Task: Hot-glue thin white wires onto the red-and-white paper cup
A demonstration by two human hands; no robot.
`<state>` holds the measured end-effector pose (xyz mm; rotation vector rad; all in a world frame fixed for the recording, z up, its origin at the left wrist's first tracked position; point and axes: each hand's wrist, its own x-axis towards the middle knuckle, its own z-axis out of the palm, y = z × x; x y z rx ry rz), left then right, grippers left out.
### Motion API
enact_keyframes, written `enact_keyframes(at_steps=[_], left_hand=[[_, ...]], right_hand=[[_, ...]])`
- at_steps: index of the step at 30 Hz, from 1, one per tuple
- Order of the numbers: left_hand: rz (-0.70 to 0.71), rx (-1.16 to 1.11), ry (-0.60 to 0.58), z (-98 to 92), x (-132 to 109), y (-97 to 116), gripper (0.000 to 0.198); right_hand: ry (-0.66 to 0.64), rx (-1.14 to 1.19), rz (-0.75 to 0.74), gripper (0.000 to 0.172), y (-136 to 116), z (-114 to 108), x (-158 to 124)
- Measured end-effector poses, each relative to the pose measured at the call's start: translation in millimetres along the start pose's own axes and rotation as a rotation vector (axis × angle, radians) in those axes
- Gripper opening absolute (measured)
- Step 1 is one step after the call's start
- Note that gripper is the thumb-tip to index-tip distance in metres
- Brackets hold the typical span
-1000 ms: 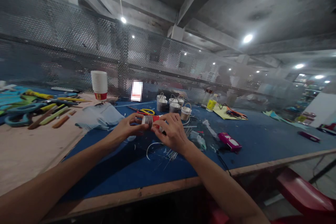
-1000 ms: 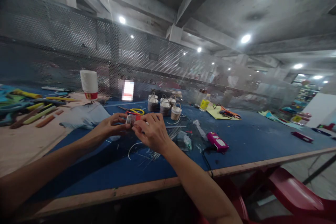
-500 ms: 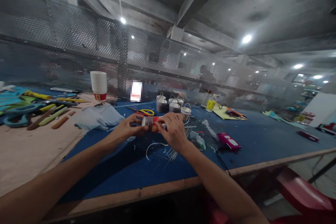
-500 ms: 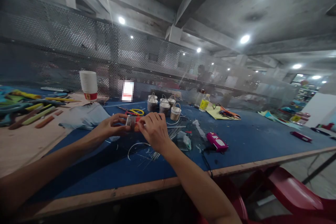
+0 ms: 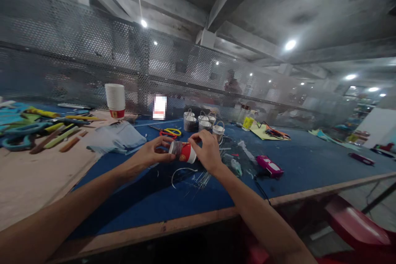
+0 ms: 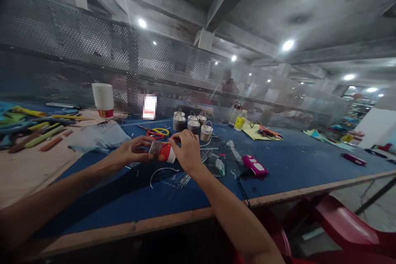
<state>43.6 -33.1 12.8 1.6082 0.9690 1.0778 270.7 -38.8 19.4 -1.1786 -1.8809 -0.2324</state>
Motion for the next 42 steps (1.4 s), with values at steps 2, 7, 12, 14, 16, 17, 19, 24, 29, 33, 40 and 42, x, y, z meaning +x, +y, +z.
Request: enact_keyframes(at_steps=[2, 7, 12, 14, 16, 17, 19, 24, 29, 33, 40, 42], left_hand=[[0.001, 0.003, -0.012, -0.1, 0, 0, 0.061], [-0.039, -0.089, 0.051, -1.7, -2, 5, 0.056], [-0.081, -0.241, 0.104, -11.6, 1, 6, 0.052], [-0.075, -0.269, 0.152, -15.3, 3, 4, 0.05], [-0.062, -0.284, 0.195, -17.4, 5, 1, 0.047], [-0.055, -0.289, 0.211, -17.9, 6, 0, 0.046], [-0.051, -0.298, 0.228, -17.8, 6, -1, 0.047], [-0.044, -0.308, 0.246, -16.0, 5, 2, 0.053], [-0.041, -0.31, 0.29, -16.7, 6, 2, 0.054], [-0.026, -0.313, 0.327, -17.4, 8, -1, 0.053], [-0.021, -0.267, 0.321, -15.9, 7, -1, 0.054], [-0.012, -0.247, 0.299, -15.4, 5, 0, 0.053]], right_hand=[[-0.005, 0.035, 0.037, 0.01, 2, 1, 1], [0.03, 0.092, 0.107, 0.014, 16, 1, 8], [-0.191, -0.133, 0.287, 0.016, 32, -20, 13], [-0.38, -0.263, 0.36, 0.024, 39, -29, 11], [-0.548, -0.343, 0.401, 0.035, 47, -35, 6], [-0.616, -0.361, 0.407, 0.04, 50, -36, 4], [-0.714, -0.37, 0.398, 0.046, 56, -33, -1], [-0.773, -0.312, 0.37, 0.048, 62, -20, -6], [-0.632, -0.21, 0.474, 0.043, 72, -20, -3], [-0.291, 0.164, 0.596, 0.032, 77, -26, 4], [-0.155, 1.007, 0.609, 0.04, 36, -33, 1], [-0.228, 1.099, 0.59, 0.037, 21, -34, -2]])
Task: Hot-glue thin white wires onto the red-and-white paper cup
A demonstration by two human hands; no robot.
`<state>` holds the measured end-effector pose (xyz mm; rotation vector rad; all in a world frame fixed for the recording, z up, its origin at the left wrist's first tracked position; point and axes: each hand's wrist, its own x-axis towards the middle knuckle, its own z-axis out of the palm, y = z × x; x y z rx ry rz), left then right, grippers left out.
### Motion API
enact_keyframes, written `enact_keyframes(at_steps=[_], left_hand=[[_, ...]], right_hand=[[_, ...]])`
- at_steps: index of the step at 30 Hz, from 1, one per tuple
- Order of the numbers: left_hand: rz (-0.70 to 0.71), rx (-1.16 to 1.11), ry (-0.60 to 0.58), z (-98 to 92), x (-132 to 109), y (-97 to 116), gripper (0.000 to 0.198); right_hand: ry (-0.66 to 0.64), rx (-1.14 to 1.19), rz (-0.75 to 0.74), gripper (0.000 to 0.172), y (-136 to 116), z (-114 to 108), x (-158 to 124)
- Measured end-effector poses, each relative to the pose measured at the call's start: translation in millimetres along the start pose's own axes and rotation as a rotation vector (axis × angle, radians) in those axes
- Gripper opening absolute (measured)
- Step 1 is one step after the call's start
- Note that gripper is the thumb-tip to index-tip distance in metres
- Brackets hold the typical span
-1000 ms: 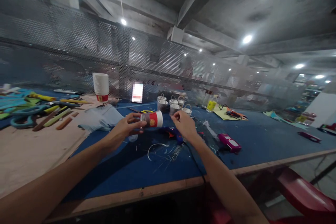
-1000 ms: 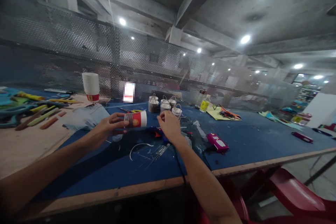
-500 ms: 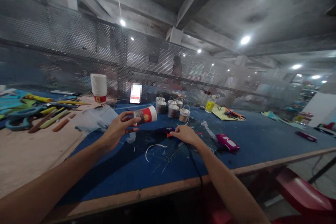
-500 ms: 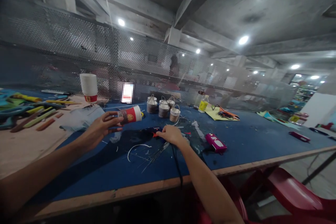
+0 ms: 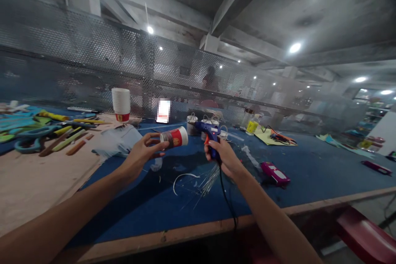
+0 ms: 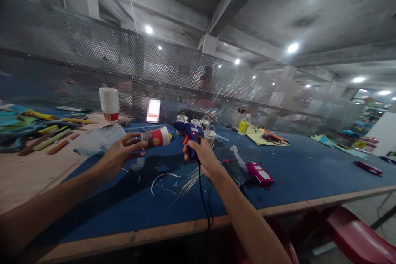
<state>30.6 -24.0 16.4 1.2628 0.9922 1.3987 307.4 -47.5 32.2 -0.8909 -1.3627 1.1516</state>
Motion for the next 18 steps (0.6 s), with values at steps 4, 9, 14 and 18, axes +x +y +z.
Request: enact_keyframes(at_steps=[4, 9, 14, 18], left_hand=[[0.007, 0.051, -0.031, 1.0, -2, 1, 0.056], [0.017, 0.08, -0.057, 3.1, -4, 1, 0.056], [0.028, 0.094, -0.036, 5.7, -5, 1, 0.057], [0.038, 0.091, -0.014, 9.1, -6, 4, 0.06]], right_hand=[[-0.018, -0.116, -0.07, 0.034, -4, 12, -11], [-0.01, -0.336, -0.143, 0.033, -6, 13, -17], [0.042, -0.536, -0.126, 0.045, 0, 17, -21], [0.066, -0.668, -0.169, 0.045, 10, 20, -22]])
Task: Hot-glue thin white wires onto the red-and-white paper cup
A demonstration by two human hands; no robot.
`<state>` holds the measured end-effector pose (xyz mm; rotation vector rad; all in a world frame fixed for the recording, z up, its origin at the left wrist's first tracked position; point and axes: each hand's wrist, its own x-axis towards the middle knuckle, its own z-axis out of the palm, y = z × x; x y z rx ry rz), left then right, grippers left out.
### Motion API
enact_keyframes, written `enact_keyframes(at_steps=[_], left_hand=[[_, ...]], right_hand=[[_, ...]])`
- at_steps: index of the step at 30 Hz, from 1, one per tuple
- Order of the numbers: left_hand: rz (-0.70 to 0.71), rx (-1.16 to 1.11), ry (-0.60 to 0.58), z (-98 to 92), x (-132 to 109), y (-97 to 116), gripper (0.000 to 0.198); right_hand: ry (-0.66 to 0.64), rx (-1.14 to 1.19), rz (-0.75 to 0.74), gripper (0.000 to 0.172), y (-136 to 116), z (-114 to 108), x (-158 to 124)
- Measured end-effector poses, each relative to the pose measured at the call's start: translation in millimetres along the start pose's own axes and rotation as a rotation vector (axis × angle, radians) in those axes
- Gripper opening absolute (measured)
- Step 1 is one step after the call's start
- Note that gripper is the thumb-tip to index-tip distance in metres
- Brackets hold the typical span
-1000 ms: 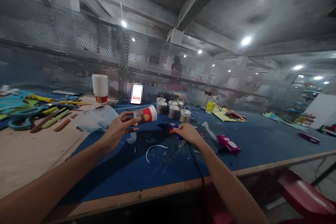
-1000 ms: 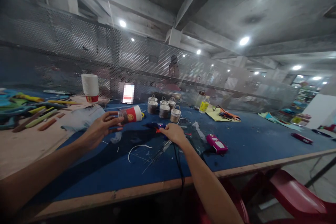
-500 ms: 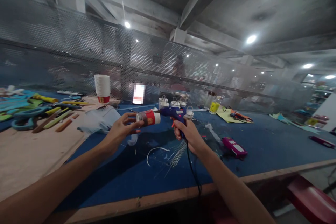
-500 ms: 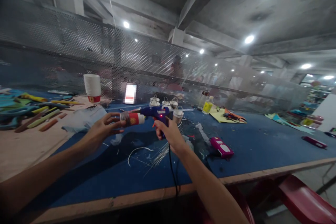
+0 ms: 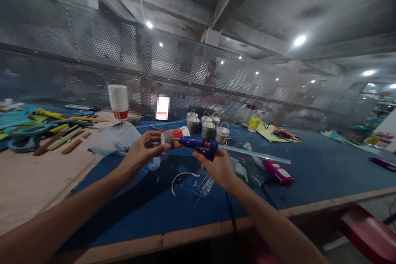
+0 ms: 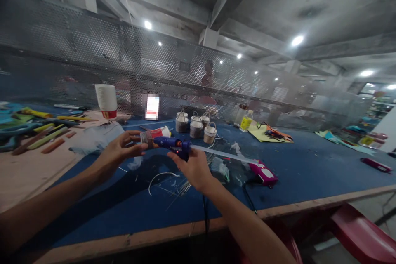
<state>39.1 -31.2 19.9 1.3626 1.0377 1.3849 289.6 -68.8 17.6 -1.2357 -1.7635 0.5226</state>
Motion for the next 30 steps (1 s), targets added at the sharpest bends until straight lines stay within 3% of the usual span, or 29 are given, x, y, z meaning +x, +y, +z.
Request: enact_keyframes(at_steps=[11, 30], left_hand=[[0.038, 0.042, -0.045, -2.8, 0.5, -2.9, 0.054], [0.11, 0.233, -0.027, -3.4, -0.6, -0.3, 0.061]], right_hand=[[0.051, -0.117, -0.108, 0.035, 8.9, 2.2, 1.9], [0.046, -0.286, -0.066, 0.034, 4.1, -0.1, 2.7]])
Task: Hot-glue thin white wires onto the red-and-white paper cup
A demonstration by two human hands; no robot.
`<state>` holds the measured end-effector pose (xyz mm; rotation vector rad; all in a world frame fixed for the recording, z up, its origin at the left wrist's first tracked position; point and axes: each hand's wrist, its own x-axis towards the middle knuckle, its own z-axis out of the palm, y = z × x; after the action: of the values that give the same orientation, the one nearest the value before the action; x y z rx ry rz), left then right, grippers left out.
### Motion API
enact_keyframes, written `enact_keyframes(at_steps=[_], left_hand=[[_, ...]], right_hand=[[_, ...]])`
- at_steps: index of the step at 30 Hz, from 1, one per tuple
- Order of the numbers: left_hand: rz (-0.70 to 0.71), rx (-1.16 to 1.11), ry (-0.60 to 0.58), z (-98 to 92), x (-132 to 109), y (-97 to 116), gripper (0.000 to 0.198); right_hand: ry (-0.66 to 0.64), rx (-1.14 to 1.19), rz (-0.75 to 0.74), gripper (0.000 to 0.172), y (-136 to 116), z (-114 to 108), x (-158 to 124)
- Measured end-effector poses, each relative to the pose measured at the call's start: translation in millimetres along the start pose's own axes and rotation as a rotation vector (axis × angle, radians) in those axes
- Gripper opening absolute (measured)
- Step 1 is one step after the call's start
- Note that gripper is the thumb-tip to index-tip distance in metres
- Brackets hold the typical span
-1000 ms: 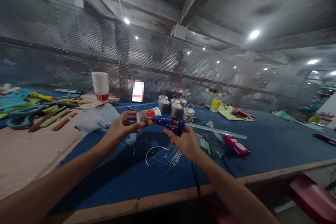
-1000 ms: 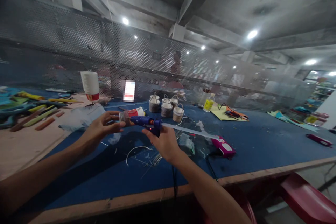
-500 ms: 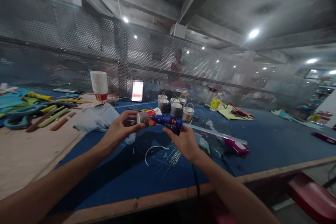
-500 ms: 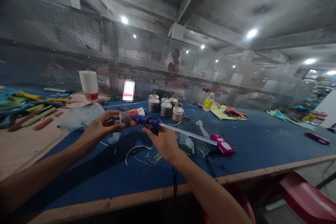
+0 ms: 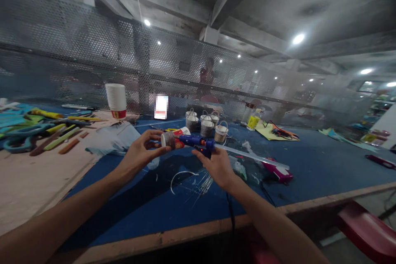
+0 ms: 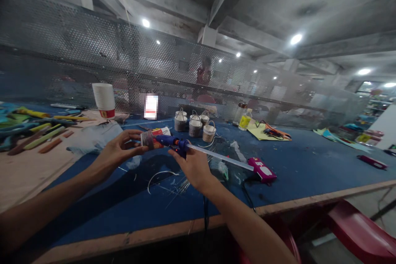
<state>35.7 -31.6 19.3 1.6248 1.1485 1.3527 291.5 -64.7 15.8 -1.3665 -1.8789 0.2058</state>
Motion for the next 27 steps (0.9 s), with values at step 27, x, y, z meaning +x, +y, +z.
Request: enact_keyframes(at_steps=[27], left_hand=[[-0.036, -0.064, 0.025, 0.3, 1.3, 2.7, 0.058]], right_hand=[[0.027, -0.135, -0.069, 0.035, 2.3, 0.6, -1.1]])
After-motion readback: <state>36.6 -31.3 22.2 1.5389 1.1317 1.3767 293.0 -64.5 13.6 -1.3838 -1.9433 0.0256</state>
